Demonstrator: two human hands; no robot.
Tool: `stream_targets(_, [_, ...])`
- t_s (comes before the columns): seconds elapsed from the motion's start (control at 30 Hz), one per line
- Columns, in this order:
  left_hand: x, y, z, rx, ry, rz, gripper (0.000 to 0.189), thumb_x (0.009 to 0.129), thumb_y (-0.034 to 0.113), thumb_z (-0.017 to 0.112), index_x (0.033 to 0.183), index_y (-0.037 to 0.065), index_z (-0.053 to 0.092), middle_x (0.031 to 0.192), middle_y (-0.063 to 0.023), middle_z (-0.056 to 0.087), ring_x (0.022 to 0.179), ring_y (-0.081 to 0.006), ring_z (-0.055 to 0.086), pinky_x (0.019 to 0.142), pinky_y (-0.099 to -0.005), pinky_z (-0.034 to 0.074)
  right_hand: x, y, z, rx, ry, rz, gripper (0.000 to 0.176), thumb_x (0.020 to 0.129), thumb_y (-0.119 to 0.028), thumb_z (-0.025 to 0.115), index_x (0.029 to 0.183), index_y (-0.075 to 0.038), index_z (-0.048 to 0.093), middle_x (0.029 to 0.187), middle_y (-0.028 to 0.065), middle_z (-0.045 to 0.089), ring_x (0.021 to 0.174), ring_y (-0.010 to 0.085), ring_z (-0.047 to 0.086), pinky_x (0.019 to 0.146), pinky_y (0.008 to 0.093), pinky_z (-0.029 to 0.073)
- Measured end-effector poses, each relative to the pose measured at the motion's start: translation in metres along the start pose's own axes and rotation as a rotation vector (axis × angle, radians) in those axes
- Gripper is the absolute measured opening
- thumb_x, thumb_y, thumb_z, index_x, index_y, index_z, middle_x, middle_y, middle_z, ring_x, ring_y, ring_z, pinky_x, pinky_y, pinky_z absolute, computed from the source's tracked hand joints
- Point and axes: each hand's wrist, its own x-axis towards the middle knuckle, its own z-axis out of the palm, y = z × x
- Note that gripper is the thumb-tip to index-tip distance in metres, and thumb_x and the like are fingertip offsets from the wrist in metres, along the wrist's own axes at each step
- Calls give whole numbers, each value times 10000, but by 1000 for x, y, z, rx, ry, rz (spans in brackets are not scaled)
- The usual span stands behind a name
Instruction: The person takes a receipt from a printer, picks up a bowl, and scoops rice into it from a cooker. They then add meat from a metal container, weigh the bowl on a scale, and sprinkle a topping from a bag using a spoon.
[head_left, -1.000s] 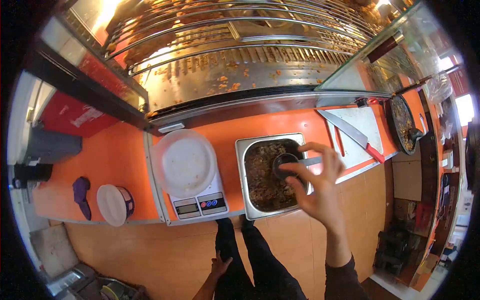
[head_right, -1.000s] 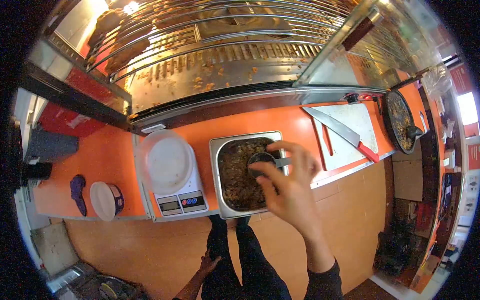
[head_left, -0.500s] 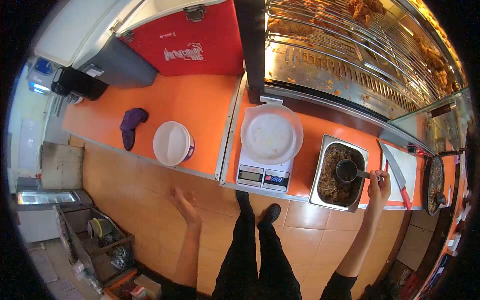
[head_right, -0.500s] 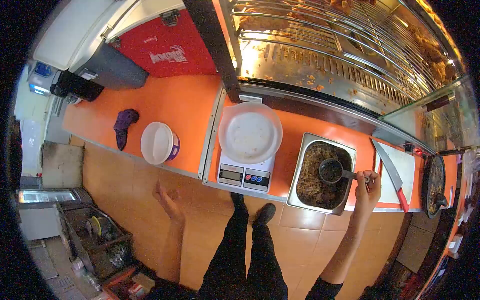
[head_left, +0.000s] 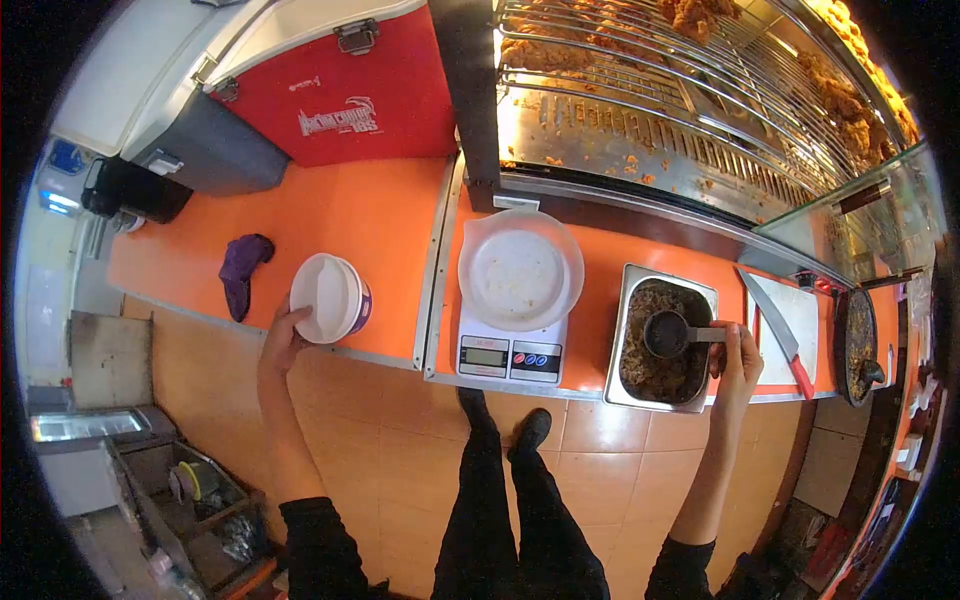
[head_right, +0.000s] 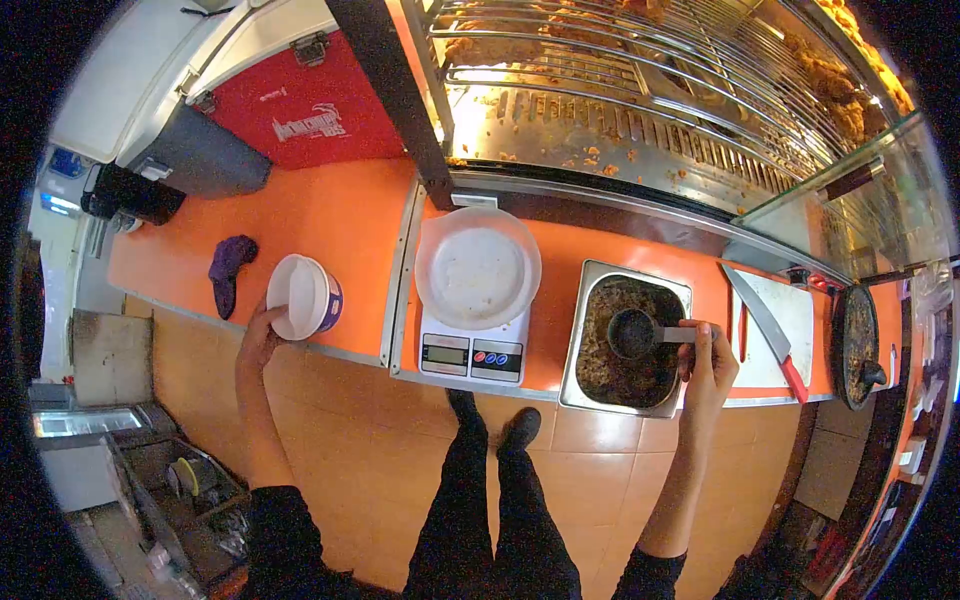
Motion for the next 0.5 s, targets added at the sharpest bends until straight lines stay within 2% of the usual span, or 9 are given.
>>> stream_targets(0.03, [-2,2,4,3,-5,5,554,857,187,549,1366,53,378,1204,-130,552,1040,-270,586,748,-436,560,-1,-1,0,5,6,17,309,972,-286,493,917,-29,656,619,-23,505,497,31,393,447,185,277])
stream_targets(0.1, [-8,4,14,-119,2,70,565,825,94,538,1364,53,374,1200,-151,547,997,-277,613,647,-414,604,-1,1,0,11,18,22,308,973,-282,490,919,-28,655,618,-23,506,496,31,392,446,186,277])
stream_targets(0.13, [-7,2,12,-114,-3,72,565,825,94,538,1364,53,374,1200,-151,547,997,-277,613,647,-414,604,-2,2,-1,15,23,26,307,975,-279,487,920,-27,654,616,-23,506,494,31,391,445,188,277])
stream_targets(0.2, [-3,-5,11,-185,27,41,584,803,51,539,1362,53,372,1201,-165,540,952,-269,633,590,-362,615,-3,1,-1,16,23,27,306,975,-278,487,920,-26,653,612,-25,504,494,31,390,444,187,276])
stream_targets(0.43, [-49,46,63,-223,82,153,584,801,37,529,1363,47,370,1205,-160,539,926,-263,643,568,-354,613,-3,3,-3,-21,41,39,290,968,-272,504,920,-28,653,606,-29,497,500,22,378,438,185,263])
stream_targets(0.5, [-69,68,85,-175,-1,141,589,801,27,522,1369,46,366,1209,-148,539,957,-248,636,597,-342,614,-1,10,-6,-40,83,57,285,964,-266,511,922,-25,656,607,-29,498,500,21,377,436,185,262])
